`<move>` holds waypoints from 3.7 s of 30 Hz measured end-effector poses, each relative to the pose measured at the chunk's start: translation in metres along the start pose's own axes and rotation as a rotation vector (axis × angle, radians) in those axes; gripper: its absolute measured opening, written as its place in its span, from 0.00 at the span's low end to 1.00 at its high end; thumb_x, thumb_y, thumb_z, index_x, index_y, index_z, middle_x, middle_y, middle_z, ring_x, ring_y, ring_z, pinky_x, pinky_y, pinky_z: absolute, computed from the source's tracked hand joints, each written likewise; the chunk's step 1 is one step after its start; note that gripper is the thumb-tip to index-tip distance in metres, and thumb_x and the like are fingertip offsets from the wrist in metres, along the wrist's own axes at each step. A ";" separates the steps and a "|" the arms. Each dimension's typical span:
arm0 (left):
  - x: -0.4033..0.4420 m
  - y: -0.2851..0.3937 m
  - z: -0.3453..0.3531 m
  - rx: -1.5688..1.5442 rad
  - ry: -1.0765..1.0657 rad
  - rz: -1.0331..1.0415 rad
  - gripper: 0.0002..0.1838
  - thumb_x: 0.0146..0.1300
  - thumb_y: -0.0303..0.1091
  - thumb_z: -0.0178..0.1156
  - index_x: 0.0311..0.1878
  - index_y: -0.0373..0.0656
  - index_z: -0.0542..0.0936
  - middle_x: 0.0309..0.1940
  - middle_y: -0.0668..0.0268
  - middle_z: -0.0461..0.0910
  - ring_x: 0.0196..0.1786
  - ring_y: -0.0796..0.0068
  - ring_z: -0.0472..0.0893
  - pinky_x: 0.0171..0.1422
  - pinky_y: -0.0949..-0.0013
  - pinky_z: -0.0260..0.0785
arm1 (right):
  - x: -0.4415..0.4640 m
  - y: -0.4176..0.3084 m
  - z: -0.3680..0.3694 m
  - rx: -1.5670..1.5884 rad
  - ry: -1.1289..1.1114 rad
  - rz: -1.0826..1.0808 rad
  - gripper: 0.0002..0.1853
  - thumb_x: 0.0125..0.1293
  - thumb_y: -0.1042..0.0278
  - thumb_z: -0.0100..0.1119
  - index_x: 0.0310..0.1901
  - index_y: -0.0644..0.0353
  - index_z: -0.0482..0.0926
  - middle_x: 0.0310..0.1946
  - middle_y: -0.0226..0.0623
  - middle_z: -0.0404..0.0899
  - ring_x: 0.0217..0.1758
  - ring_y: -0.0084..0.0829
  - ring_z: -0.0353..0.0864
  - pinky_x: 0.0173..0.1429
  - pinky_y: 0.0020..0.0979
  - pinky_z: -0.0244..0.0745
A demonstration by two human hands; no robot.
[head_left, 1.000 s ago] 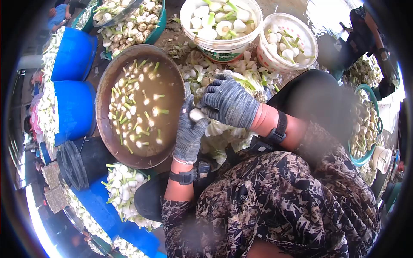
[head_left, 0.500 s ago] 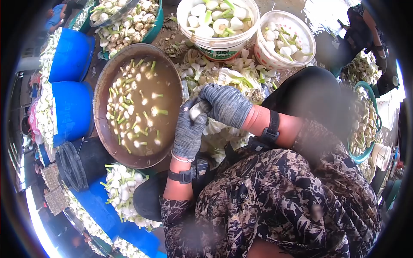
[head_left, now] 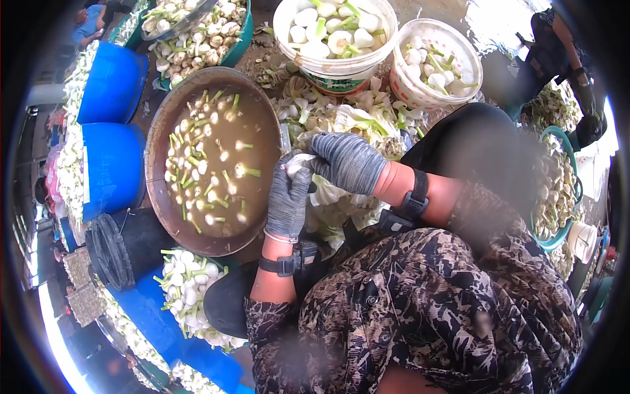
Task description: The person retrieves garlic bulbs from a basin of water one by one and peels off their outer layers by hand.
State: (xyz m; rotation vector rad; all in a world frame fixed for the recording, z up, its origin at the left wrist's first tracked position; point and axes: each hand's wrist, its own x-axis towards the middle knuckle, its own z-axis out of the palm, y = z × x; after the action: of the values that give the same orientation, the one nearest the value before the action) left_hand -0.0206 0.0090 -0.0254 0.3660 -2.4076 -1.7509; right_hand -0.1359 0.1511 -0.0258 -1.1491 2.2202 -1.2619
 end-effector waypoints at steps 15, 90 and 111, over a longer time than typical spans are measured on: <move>0.021 -0.005 0.021 -0.754 0.049 -0.208 0.20 0.69 0.38 0.58 0.60 0.40 0.73 0.58 0.55 0.74 0.63 0.59 0.73 0.69 0.61 0.65 | 0.005 0.019 -0.011 0.037 0.382 0.037 0.08 0.64 0.67 0.57 0.40 0.61 0.74 0.31 0.52 0.78 0.36 0.55 0.79 0.42 0.46 0.74; 0.003 0.010 0.007 -0.511 0.243 -0.292 0.27 0.63 0.23 0.61 0.65 0.38 0.66 0.57 0.58 0.73 0.54 0.66 0.77 0.55 0.64 0.79 | 0.002 -0.016 -0.015 -0.182 0.271 -0.172 0.07 0.60 0.64 0.62 0.37 0.55 0.79 0.29 0.43 0.79 0.32 0.47 0.80 0.37 0.44 0.76; 0.013 0.014 0.003 -0.013 0.194 -0.147 0.23 0.60 0.27 0.60 0.60 0.35 0.72 0.51 0.54 0.79 0.54 0.62 0.79 0.62 0.63 0.69 | 0.010 -0.024 -0.025 -0.263 0.216 -0.172 0.07 0.62 0.63 0.59 0.37 0.55 0.79 0.29 0.41 0.79 0.34 0.44 0.81 0.39 0.43 0.76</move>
State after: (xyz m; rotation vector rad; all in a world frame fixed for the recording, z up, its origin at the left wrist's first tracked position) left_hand -0.0356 0.0125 -0.0133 0.6939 -2.2836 -1.6979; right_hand -0.1459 0.1507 0.0092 -1.3836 2.5538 -1.2368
